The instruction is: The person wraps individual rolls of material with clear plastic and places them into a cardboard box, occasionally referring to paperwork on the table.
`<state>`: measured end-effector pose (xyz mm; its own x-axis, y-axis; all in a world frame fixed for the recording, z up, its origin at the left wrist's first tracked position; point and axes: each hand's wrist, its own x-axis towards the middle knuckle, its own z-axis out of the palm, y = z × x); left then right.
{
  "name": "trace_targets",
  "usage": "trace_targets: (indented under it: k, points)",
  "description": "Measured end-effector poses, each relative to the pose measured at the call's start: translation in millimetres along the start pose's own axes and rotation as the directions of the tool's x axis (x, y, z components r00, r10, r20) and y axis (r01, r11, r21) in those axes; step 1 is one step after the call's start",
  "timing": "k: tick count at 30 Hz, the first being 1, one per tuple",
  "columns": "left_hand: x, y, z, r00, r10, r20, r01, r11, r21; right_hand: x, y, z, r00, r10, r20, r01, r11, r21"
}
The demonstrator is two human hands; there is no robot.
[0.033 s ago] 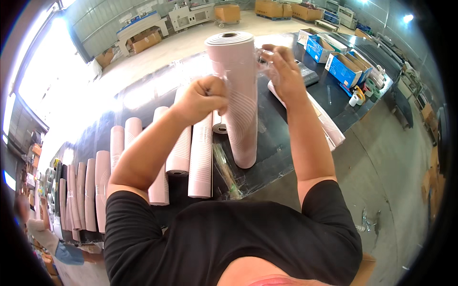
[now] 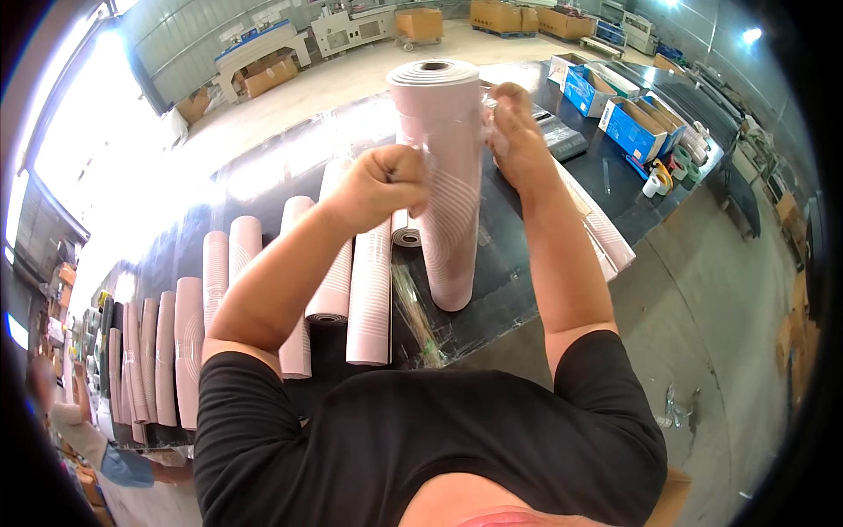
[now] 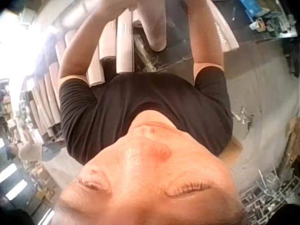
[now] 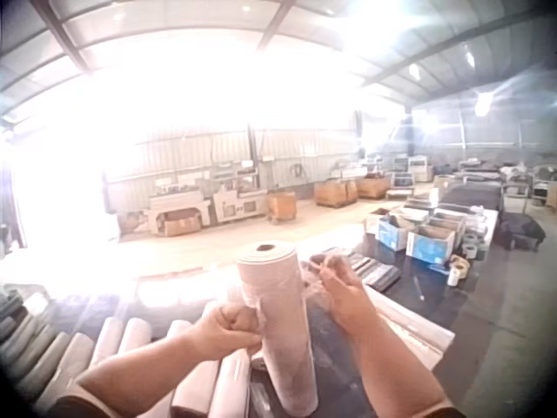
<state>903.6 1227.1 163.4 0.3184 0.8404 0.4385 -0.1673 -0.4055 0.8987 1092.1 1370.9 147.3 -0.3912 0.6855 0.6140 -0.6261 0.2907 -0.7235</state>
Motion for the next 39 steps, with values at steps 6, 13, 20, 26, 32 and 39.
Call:
trace_targets:
  k: [6, 13, 20, 26, 32, 39]
  points:
    - [-16.7, -14.2, 9.8, 0.999, 0.027, 0.026, -0.030, 0.989, 0.144, -1.9, 4.3, 3.8, 0.976, 0.156, 0.148, -0.175, 0.977, 0.118]
    - [-66.2, -52.5, -52.6, 0.834, -0.194, -0.516, 0.472, 0.736, 0.486, -16.6, 5.8, 5.9, 0.978, 0.117, 0.175, -0.139, 0.983, 0.118]
    - [-8.1, -59.9, -62.6, 0.875, -0.187, -0.446, 0.420, 0.751, 0.509, -24.8, 16.3, 10.8, 0.945, 0.148, 0.293, -0.199, 0.968, 0.155]
    - [11.1, -156.9, -68.1, 0.975, -0.095, -0.203, 0.147, 0.955, 0.257, -46.5, 40.9, 10.8, 0.949, 0.167, 0.269, -0.178, 0.984, 0.019]
    - [2.9, -195.5, -34.2, 0.983, 0.161, -0.085, -0.091, 0.841, 0.533, -90.2, 71.4, -1.1, 0.962, 0.216, 0.166, -0.202, 0.975, -0.098]
    - [-18.1, -247.8, -35.0, 0.961, 0.117, -0.252, 0.024, 0.868, 0.495, -142.9, 128.7, -31.2, 0.984, 0.177, -0.030, -0.162, 0.805, -0.570]
